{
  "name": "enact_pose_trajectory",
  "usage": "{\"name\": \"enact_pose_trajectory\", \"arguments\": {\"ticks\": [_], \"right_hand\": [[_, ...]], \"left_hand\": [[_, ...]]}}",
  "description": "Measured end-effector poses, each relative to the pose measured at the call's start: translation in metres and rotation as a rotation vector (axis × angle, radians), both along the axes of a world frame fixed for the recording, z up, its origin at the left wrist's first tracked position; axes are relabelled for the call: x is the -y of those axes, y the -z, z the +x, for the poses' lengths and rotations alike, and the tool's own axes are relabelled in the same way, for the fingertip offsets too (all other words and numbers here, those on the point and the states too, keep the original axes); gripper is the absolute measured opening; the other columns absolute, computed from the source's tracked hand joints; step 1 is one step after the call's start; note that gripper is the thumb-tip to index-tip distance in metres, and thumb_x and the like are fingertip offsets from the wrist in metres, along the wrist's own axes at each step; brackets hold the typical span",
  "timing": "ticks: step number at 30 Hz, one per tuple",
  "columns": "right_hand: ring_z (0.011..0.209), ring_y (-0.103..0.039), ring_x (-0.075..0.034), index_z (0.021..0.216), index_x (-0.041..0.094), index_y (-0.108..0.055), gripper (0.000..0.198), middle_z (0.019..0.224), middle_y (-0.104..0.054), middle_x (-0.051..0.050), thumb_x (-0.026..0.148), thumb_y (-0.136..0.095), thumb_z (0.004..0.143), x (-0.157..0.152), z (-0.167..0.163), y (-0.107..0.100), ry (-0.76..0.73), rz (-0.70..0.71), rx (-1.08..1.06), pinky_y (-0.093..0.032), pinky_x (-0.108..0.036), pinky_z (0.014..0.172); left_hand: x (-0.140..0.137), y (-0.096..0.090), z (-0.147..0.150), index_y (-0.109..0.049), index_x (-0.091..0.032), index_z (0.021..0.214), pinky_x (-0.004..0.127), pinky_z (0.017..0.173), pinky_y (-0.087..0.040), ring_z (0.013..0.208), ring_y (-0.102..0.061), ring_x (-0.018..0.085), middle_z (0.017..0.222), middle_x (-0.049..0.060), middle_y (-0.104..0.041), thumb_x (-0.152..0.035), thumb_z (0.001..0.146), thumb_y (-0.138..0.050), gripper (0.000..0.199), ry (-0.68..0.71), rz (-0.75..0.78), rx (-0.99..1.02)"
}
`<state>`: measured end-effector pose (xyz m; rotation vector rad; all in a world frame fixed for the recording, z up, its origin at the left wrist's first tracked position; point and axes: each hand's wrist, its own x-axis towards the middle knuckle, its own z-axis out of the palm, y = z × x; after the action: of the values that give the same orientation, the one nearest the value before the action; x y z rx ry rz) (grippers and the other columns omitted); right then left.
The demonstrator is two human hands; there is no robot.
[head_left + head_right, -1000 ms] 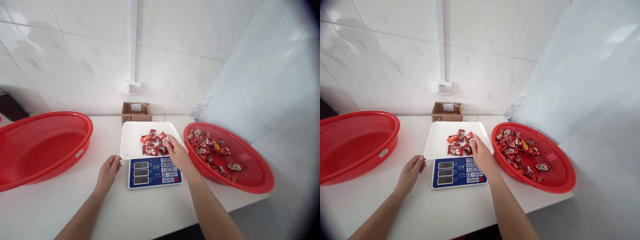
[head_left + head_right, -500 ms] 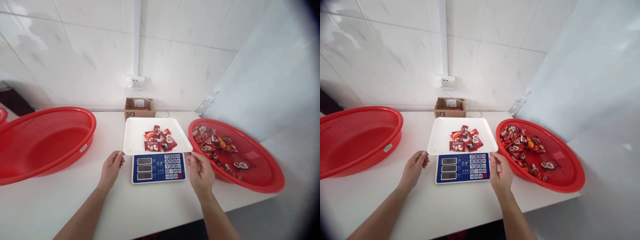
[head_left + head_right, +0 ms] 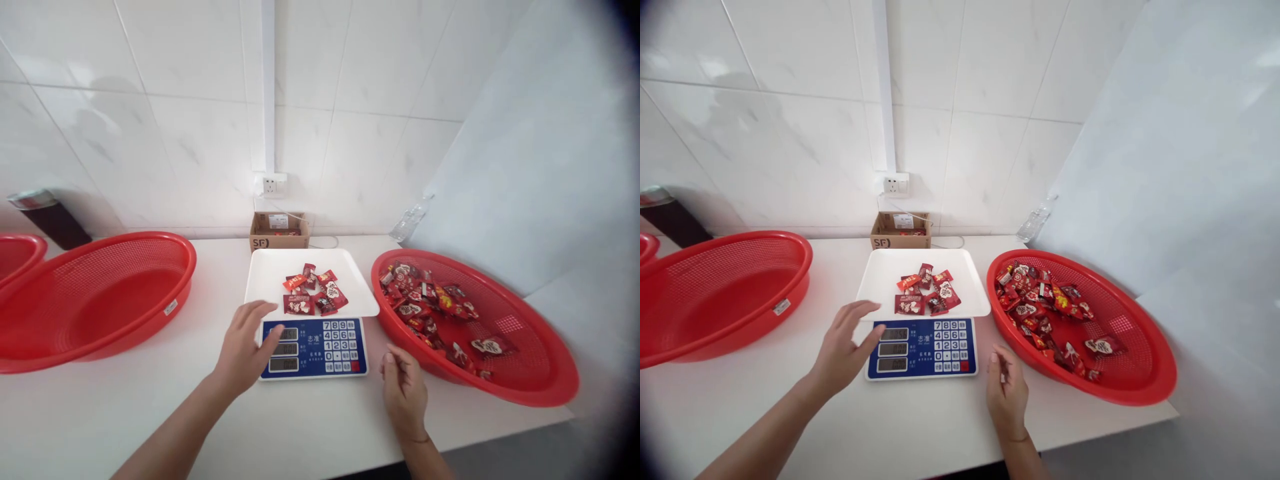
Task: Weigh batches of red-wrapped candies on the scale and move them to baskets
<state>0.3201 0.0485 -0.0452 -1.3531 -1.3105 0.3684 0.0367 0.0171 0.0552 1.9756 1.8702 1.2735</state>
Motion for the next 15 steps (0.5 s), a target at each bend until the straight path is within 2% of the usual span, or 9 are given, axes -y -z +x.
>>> {"name": "enact_pose_trajectory", "arguments": {"ticks": [2,5,8,12,15], "right_hand": [[0.061,-0.060,-0.017,0.096,0.018,-0.059,0.036,0.075,-0.065,-0.007,0.049,-0.049,0.082,0.000,-0.002,-0.001,-0.050,-0.027,-0.003,-0.049,-0.030,0.056],[0.059,-0.059,-0.016,0.095,0.017,-0.059,0.037,0.077,-0.065,-0.007,0.050,-0.048,0.082,0.002,-0.002,-0.003,-0.078,-0.072,-0.025,-0.050,-0.030,0.056],[0.057,-0.059,-0.016,0.097,0.016,-0.058,0.040,0.079,-0.065,-0.008,0.051,-0.047,0.082,0.003,0.000,-0.004,-0.096,-0.093,-0.063,-0.050,-0.029,0.055],[0.057,-0.059,-0.016,0.096,0.016,-0.059,0.042,0.080,-0.065,-0.009,0.054,-0.047,0.081,0.002,0.003,-0.003,-0.120,-0.094,-0.101,-0.050,-0.028,0.053],[0.058,-0.059,-0.016,0.094,0.017,-0.059,0.041,0.078,-0.065,-0.008,0.053,-0.047,0.082,0.002,0.003,-0.002,-0.149,-0.097,-0.100,-0.050,-0.028,0.054]], "left_hand": [[-0.020,-0.020,0.009,-0.047,-0.027,0.124,0.040,0.099,-0.038,0.122,-0.042,0.023,0.129,0.008,-0.050,-0.041,0.083,-0.048,0.043,0.181,-0.127,-0.136],[-0.055,-0.041,0.013,-0.031,-0.029,0.138,0.042,0.105,-0.032,0.133,-0.029,0.027,0.145,0.008,-0.032,-0.045,0.079,-0.054,0.066,0.345,-0.332,-0.249],[-0.080,-0.047,0.013,-0.033,-0.030,0.138,0.040,0.102,-0.035,0.129,-0.035,0.029,0.144,0.008,-0.035,-0.046,0.073,-0.060,0.071,0.440,-0.437,-0.343],[-0.092,-0.040,0.014,-0.038,-0.030,0.135,0.039,0.093,-0.042,0.113,-0.049,0.028,0.128,0.008,-0.050,-0.045,0.073,-0.059,0.066,0.400,-0.414,-0.373],[-0.094,-0.033,0.015,-0.048,-0.027,0.127,0.041,0.091,-0.042,0.108,-0.051,0.028,0.114,0.010,-0.056,-0.038,0.078,-0.053,0.050,0.316,-0.361,-0.367]]}}
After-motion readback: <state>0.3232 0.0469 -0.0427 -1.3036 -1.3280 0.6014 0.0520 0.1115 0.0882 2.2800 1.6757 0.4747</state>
